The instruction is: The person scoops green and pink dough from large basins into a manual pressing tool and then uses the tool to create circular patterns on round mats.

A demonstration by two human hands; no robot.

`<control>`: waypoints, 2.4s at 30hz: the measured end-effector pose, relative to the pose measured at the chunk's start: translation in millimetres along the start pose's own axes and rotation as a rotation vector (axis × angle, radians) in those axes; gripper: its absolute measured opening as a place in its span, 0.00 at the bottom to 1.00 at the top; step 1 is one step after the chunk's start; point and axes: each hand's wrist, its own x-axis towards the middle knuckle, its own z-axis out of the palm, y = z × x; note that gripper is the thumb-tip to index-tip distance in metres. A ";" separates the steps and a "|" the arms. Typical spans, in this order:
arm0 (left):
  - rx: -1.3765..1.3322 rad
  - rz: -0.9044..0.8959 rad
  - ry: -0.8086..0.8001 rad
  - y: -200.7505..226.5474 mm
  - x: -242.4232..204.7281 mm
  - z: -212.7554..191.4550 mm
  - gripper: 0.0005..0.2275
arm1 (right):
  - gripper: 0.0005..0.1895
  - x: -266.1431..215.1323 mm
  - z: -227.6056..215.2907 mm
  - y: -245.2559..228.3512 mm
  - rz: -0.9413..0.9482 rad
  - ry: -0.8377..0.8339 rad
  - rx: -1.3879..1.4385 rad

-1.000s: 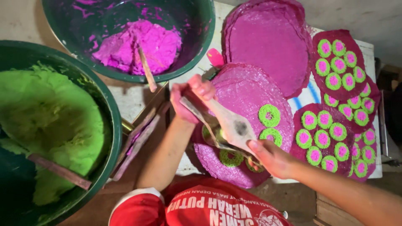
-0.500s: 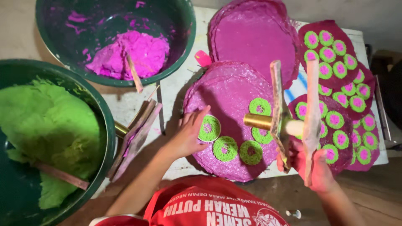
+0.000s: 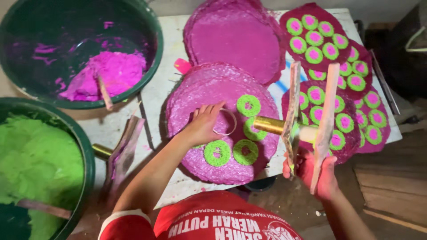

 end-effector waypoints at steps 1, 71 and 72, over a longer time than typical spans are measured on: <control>0.006 0.011 -0.012 1.9 3.7 3.7 0.50 | 0.65 -3.7 -2.6 0.7 -0.001 0.002 0.001; -1.256 -0.575 0.054 13.1 54.6 32.9 0.25 | 0.30 122.3 -15.9 -43.9 0.165 -0.048 -0.845; -1.259 -0.571 0.000 10.1 53.2 42.8 0.30 | 0.29 121.6 -19.3 -36.1 0.139 -0.027 -0.832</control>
